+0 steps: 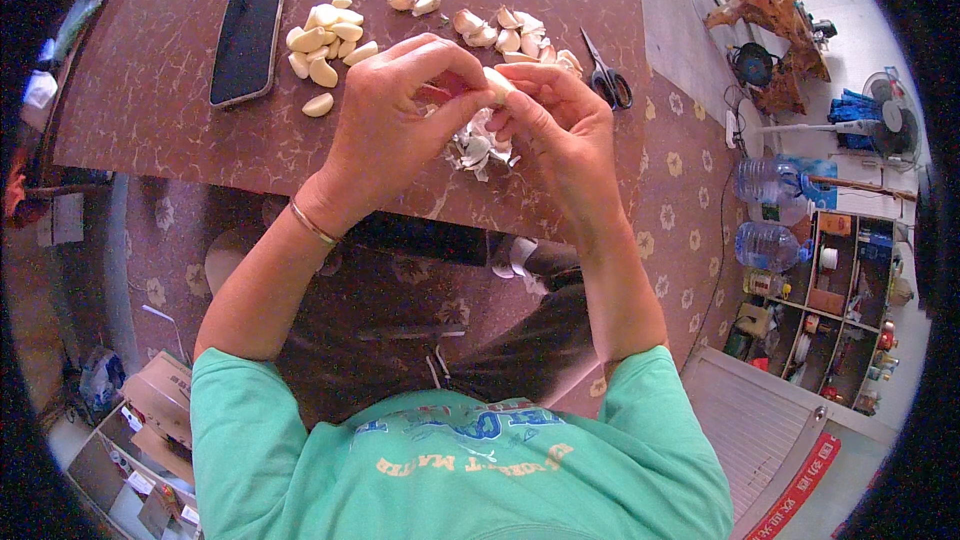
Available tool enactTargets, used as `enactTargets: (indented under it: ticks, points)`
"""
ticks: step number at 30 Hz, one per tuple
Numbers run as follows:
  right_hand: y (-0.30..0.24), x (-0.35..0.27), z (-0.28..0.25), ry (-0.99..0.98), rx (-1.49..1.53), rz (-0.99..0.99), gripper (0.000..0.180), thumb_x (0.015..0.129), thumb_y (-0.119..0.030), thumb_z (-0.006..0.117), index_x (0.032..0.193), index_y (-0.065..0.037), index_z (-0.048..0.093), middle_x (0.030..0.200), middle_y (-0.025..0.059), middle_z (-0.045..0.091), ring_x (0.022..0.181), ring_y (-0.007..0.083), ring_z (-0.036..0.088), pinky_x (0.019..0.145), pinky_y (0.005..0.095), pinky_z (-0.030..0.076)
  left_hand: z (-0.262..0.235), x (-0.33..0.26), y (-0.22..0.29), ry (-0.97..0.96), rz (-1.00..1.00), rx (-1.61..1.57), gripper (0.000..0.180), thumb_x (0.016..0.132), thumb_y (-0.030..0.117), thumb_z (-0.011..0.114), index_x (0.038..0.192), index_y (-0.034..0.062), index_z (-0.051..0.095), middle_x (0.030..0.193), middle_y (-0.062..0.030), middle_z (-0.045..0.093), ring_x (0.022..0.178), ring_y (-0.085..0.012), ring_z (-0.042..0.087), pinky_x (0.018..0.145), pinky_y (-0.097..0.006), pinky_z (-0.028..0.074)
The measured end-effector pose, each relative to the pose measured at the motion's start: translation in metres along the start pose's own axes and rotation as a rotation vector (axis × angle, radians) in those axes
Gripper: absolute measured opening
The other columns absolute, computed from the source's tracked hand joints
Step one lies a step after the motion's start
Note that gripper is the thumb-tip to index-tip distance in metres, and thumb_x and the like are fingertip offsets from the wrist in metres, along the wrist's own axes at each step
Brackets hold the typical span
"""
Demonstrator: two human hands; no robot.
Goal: The person peels garlic cloves by hand, removing the papery skins and placing the peeled cloves on the table. The person handles each clove individually, separating the skins and discarding them.
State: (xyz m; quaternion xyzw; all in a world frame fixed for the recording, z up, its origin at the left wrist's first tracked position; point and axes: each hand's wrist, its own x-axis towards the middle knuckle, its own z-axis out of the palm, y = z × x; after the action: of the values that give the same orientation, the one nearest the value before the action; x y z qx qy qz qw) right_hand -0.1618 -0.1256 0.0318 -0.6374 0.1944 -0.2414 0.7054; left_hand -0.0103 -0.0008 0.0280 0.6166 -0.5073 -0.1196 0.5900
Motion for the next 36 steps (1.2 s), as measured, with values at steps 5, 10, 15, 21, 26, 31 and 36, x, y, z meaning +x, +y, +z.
enactTargets:
  ticks: [5,10,15,21,26,31,36]
  points:
    - [-0.002,-0.003,0.006,0.083,-0.121,-0.042,0.025,0.095,-0.007,0.076,0.118,0.003,0.07,0.103,0.0091,0.076,0.086,0.0136,0.072,0.077,0.0266,0.059,0.0,-0.002,-0.002,-0.002,-0.089,0.04,0.015,0.089,0.01,0.08,0.099,0.0008,0.074,0.094,-0.0085,0.075,0.086,-0.015,0.074,0.077,-0.028,0.06]
    - [0.003,-0.005,0.005,0.092,-0.197,-0.097,0.025,0.095,-0.006,0.076,0.118,0.002,0.07,0.105,0.0091,0.076,0.09,0.0129,0.072,0.08,0.027,0.06,-0.002,-0.002,-0.005,-0.042,-0.108,0.069,0.017,0.089,0.011,0.08,0.101,-0.0003,0.075,0.093,-0.0095,0.077,0.084,-0.015,0.075,0.076,-0.028,0.06]
    - [0.005,-0.006,0.004,0.089,-0.233,-0.121,0.025,0.095,-0.006,0.076,0.117,0.003,0.07,0.105,0.0087,0.076,0.091,0.0123,0.072,0.08,0.0266,0.059,-0.002,-0.001,-0.007,-0.041,-0.125,0.088,0.017,0.09,0.012,0.079,0.099,-0.0015,0.075,0.09,-0.0098,0.077,0.083,-0.0145,0.075,0.074,-0.028,0.06]
    - [-0.002,-0.008,0.01,0.071,-0.24,-0.094,0.024,0.096,-0.008,0.075,0.116,0.003,0.071,0.103,0.0085,0.076,0.089,0.0128,0.072,0.079,0.0264,0.059,-0.004,0.0,-0.005,-0.029,-0.178,0.055,0.016,0.092,0.012,0.078,0.098,-0.0021,0.075,0.087,-0.009,0.077,0.081,-0.0126,0.074,0.072,-0.027,0.059]
    - [-0.002,-0.006,0.006,0.061,-0.18,-0.054,0.025,0.097,-0.008,0.073,0.119,0.005,0.072,0.103,0.009,0.076,0.083,0.0112,0.069,0.075,0.0232,0.055,-0.004,0.0,-0.002,-0.048,-0.185,0.061,0.014,0.093,0.011,0.077,0.099,-0.0016,0.075,0.087,-0.0082,0.077,0.081,-0.0124,0.074,0.072,-0.027,0.059]
    - [-0.004,-0.005,0.009,0.077,-0.161,-0.005,0.024,0.098,-0.006,0.072,0.12,0.004,0.071,0.103,0.0091,0.076,0.083,0.0107,0.068,0.074,0.0231,0.054,-0.004,0.0,-0.008,-0.049,-0.232,-0.017,0.015,0.094,0.011,0.076,0.099,-0.0026,0.074,0.089,-0.0081,0.077,0.081,-0.0128,0.074,0.072,-0.027,0.06]
    - [-0.001,-0.002,0.003,0.033,-0.06,0.041,0.025,0.099,-0.008,0.071,0.121,0.004,0.07,0.103,0.0088,0.075,0.084,0.011,0.068,0.075,0.0229,0.054,-0.002,0.0,-0.012,-0.049,-0.299,-0.134,0.016,0.095,0.012,0.076,0.1,-0.0033,0.074,0.09,-0.0079,0.077,0.081,-0.0129,0.074,0.071,-0.026,0.059]
